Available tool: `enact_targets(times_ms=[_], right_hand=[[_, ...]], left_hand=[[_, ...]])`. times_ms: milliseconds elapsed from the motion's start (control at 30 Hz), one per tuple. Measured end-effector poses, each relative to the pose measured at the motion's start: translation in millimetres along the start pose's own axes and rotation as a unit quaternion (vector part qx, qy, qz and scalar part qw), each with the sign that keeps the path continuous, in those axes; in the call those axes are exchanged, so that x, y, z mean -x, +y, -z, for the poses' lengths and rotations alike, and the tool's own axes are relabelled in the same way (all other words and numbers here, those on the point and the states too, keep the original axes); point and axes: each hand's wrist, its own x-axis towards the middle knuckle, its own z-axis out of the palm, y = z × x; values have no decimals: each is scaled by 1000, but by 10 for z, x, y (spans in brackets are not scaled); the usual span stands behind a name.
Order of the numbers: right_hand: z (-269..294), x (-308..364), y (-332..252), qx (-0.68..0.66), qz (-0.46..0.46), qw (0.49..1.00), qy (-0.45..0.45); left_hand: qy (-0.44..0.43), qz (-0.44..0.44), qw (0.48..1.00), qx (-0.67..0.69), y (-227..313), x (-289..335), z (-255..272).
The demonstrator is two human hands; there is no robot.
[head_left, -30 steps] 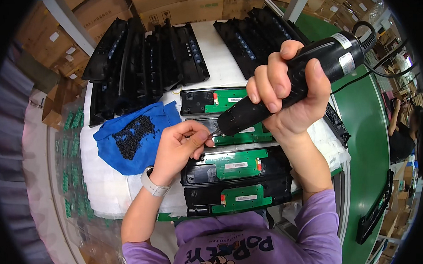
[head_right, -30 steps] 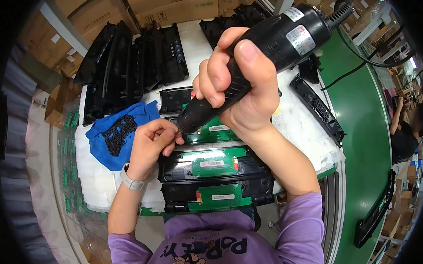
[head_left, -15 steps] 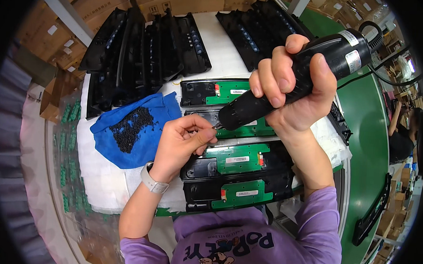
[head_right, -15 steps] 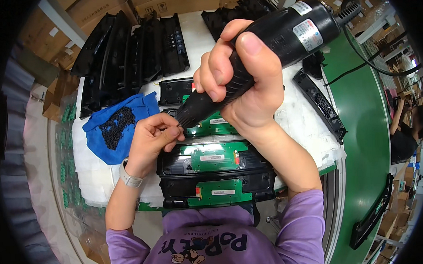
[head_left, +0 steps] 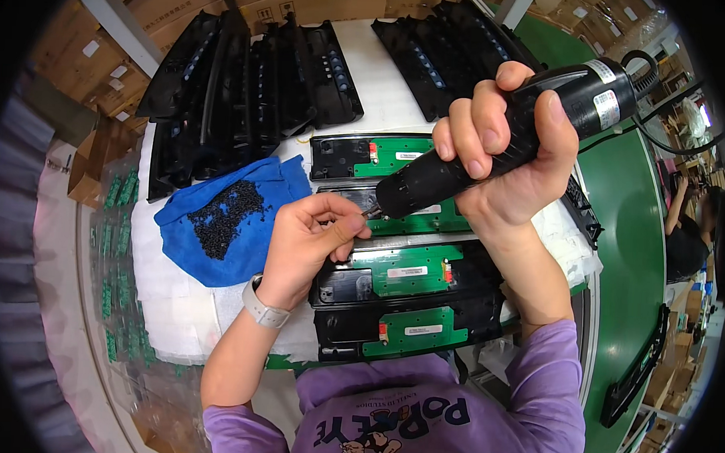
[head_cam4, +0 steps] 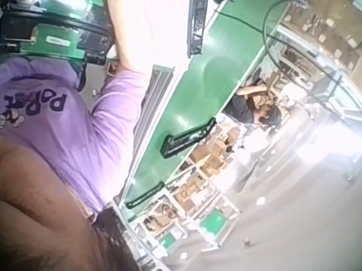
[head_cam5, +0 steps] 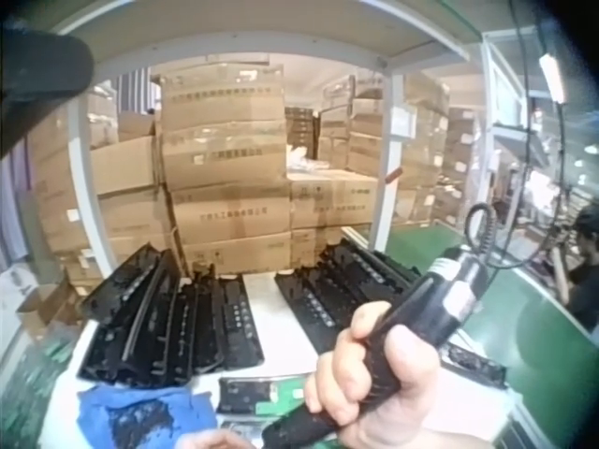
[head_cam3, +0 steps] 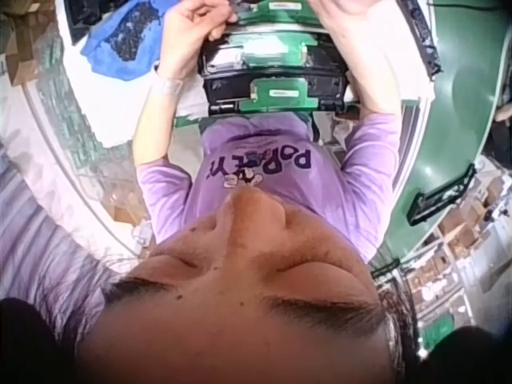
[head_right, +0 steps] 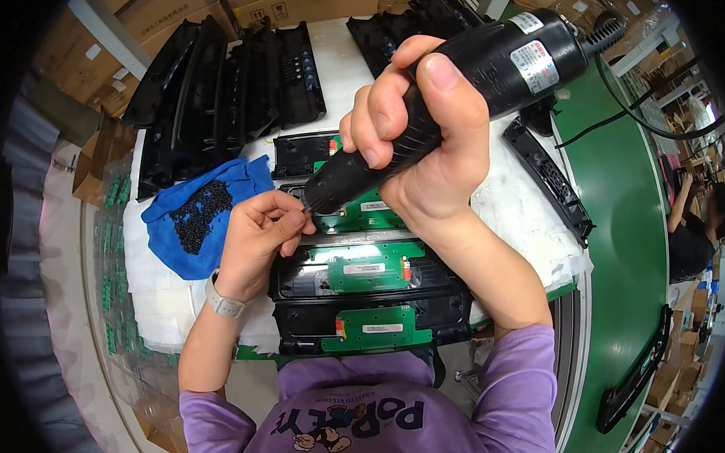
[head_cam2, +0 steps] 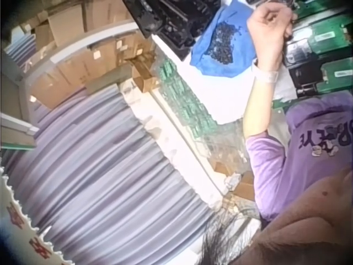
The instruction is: Assembling electronic cartridges by inserting circuit boards into housings and securing them with an electric screwdriver.
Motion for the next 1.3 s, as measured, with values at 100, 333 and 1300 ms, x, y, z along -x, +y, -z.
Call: enact_targets(times_ms=[100,333,1300], right_hand=[[-2,2,-13,0,-6,1000,3],[-54,79,-41,130,-173,975,-51],[-6,259,154,299,-99,919,-237]], left_hand=[[-5,15,1000,9,20,23,-11],[51,-63,997,12,14,19,-79],[57,-37,997,21,-87,3,-87]])
